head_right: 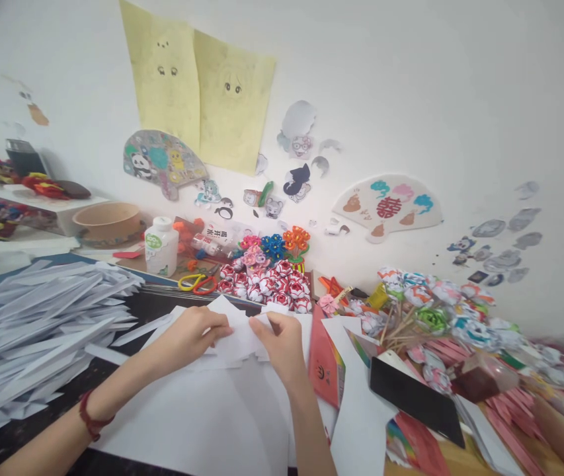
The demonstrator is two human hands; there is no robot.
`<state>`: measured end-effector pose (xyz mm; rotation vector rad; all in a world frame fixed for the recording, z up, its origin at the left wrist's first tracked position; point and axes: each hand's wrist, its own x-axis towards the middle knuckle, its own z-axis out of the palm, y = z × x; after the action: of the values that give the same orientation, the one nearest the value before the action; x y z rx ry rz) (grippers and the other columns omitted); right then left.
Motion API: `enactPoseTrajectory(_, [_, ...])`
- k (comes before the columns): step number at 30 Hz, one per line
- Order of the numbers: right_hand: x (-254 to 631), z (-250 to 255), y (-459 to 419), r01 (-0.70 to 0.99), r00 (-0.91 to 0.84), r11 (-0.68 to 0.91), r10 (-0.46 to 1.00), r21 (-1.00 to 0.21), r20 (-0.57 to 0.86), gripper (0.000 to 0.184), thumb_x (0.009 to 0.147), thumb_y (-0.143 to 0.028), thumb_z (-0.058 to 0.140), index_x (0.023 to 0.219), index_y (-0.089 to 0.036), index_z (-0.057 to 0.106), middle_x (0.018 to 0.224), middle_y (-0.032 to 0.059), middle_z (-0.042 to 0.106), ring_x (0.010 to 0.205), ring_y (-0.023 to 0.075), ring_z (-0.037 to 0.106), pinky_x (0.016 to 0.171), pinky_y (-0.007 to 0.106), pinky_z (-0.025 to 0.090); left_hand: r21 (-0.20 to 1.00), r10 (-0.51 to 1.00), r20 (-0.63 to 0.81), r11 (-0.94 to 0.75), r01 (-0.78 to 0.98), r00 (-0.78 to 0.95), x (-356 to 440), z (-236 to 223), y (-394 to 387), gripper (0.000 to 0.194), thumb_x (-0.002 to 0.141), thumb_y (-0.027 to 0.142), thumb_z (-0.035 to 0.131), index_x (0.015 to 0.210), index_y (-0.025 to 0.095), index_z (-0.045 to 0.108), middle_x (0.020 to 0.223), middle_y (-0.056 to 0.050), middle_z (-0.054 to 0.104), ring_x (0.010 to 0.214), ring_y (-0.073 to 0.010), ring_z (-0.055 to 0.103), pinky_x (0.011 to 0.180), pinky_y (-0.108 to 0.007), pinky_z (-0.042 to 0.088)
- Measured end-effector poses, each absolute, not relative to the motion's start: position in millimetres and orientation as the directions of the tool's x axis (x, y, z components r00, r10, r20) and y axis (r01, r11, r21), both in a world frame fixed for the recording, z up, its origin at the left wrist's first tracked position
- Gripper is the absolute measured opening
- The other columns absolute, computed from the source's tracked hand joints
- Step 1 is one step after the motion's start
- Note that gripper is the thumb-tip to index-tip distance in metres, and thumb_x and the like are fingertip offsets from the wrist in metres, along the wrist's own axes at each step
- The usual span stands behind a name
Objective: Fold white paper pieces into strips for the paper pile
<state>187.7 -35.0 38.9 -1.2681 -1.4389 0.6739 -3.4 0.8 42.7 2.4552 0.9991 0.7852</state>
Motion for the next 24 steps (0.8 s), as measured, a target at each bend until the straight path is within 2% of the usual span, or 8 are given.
enactPoseTrajectory(2, [184.6, 37.8, -36.1, 0.370, 0.080, 0.299, 0.933, -0.880, 0.351, 0.027, 0.075, -0.036, 0.062, 0.057, -0.015, 0.062, 0.052, -0.0029, 0.051, 0.050, 0.0113, 0.046, 0.046, 0.021, 0.033, 0.514, 0.717, 0.394, -0.691, 0.509, 0.576, -0.8, 43.0, -1.7, 0.024, 0.086, 0.027, 0.048, 0.069, 0.019, 0.063, 0.064, -0.001, 0.065, 0.062, -0.0137, 0.054, 0.066, -0.024, 0.034])
enactPoseTrajectory(4, [182.0, 37.8, -36.9, 0.364, 0.017, 0.318, 0.938, -0.875, 0.347, 0.024, 0.077, -0.033, 0.060, 0.063, -0.015, 0.064, 0.057, -0.0024, 0.055, 0.054, 0.0119, 0.048, 0.050, 0.021, 0.035, 0.555, 0.729, 0.407, -0.676, 0.485, 0.550, 2.7, 43.1, -4.6, 0.021, 0.085, 0.026, 0.047, 0.075, 0.019, 0.064, 0.070, -0.001, 0.066, 0.064, -0.0135, 0.054, 0.067, -0.024, 0.034])
enactPoseTrajectory(8, [178.8, 38.5, -37.3, 0.361, -0.053, 0.345, 0.935, -0.866, 0.350, 0.019, 0.080, -0.029, 0.057, 0.076, -0.015, 0.069, 0.074, 0.0020, 0.066, 0.070, 0.0164, 0.057, 0.063, 0.024, 0.042, 0.676, 0.766, 0.372, -0.611, 0.412, 0.524, 9.4, 40.8, -8.8, 0.023, 0.085, 0.025, 0.042, 0.071, 0.017, 0.059, 0.062, 0.001, 0.058, 0.058, -0.0115, 0.049, 0.057, -0.021, 0.034])
enactPoseTrajectory(12, [176.1, 36.1, -37.0, 0.450, -0.070, 0.392, 0.911, -0.802, 0.406, 0.019, 0.081, -0.027, 0.056, 0.072, -0.016, 0.070, 0.071, 0.0032, 0.066, 0.068, 0.0171, 0.057, 0.063, 0.025, 0.042, 0.720, 0.799, 0.366, -0.568, 0.398, 0.478, 14.5, 33.7, -8.7, 0.021, 0.081, 0.021, 0.043, 0.063, 0.016, 0.051, 0.055, 0.004, 0.047, 0.054, -0.0098, 0.040, 0.054, -0.020, 0.031])
enactPoseTrajectory(18, [168.1, 35.3, -40.5, 0.526, -0.045, 0.456, 0.858, -0.718, 0.512, 0.024, 0.085, -0.027, 0.051, 0.072, -0.017, 0.070, 0.071, 0.0050, 0.066, 0.066, 0.0172, 0.057, 0.064, 0.027, 0.042, 0.744, 0.826, 0.360, -0.535, 0.399, 0.434, 16.6, 30.7, -5.7, 0.019, 0.077, 0.018, 0.043, 0.060, 0.016, 0.050, 0.052, 0.005, 0.044, 0.053, -0.0095, 0.037, 0.052, -0.020, 0.029])
enactPoseTrajectory(24, [181.3, 42.6, -41.6, 0.507, 0.095, 0.406, 0.850, -0.760, 0.518, 0.021, 0.082, -0.030, 0.055, 0.069, -0.017, 0.066, 0.068, 0.0020, 0.063, 0.066, 0.0164, 0.056, 0.062, 0.024, 0.041, 0.716, 0.817, 0.353, -0.550, 0.431, 0.456, 11.8, 30.0, -1.0, 0.018, 0.076, 0.016, 0.043, 0.061, 0.017, 0.052, 0.053, 0.005, 0.046, 0.053, -0.0095, 0.040, 0.053, -0.020, 0.029])
